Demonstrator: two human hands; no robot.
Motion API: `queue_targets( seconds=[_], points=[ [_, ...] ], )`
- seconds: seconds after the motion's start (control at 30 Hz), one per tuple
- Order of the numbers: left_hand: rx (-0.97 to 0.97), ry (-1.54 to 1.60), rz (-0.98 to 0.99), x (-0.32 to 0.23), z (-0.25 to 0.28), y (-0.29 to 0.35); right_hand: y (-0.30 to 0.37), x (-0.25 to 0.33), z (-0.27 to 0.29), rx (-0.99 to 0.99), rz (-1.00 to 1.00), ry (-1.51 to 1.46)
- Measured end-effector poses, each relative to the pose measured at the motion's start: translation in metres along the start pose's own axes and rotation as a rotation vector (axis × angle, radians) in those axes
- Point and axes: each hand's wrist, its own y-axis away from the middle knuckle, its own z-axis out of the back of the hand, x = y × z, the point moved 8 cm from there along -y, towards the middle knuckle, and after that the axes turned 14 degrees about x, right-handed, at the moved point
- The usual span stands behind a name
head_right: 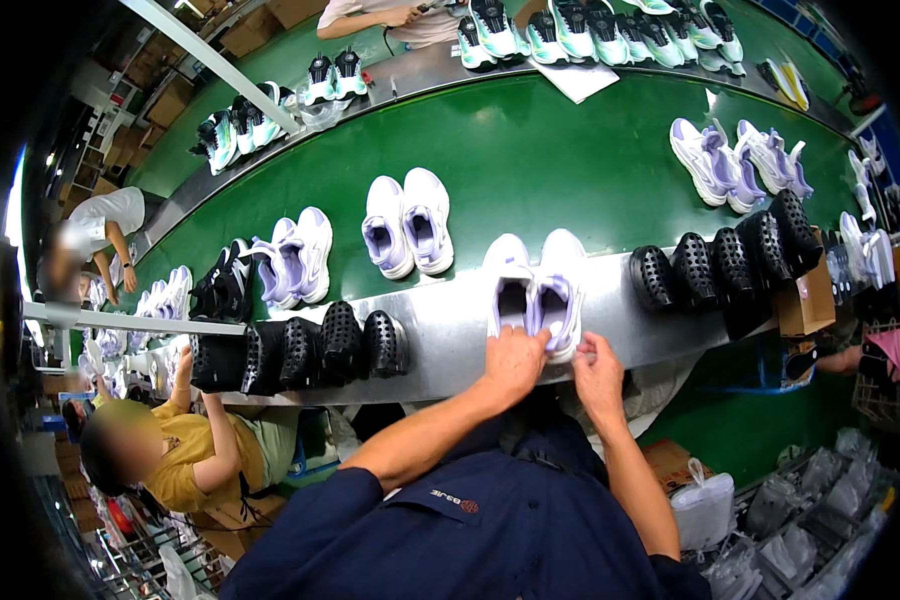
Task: The person picks up shoe outsoles from a bag, places them on a conveyor belt, and then fits shoe uppers onto the outsoles by hand.
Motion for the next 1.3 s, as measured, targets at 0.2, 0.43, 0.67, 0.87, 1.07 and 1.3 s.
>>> queue_targets(
  seconds=[0.2,0.43,0.67,0.87,1.07,1.3],
  points=[
    [-0.027,-0.026,-0.036,0.024,0.053,-0.111,0.04,-0.021,0.023,0.046,-0.23,-0.158],
    [-0.472,0.081,-0.145,0.079,0.106,-0.109,0.06,-0.035,0.034,-0.013,-0.263,-0.26],
    [-0.522,0.228,0.603,0.226,0.125,-0.049,0.039,-0.036,-0.007,0.119,-0.277,-0.338],
    [-0.517,0.334,0.834,0.244,0.107,-0.072,0.033,-0.018,-0.027,0.175,-0.294,-0.337],
    [-0.585,0.18,0.758,0.25,0.091,-0.077,0.042,-0.034,-0.024,0.143,-0.371,-0.438],
    [-0.629,0.222,0.616,0.259,0.106,-0.053,0.036,-0.037,-0.027,0.186,-0.394,-0.409]
  ],
)
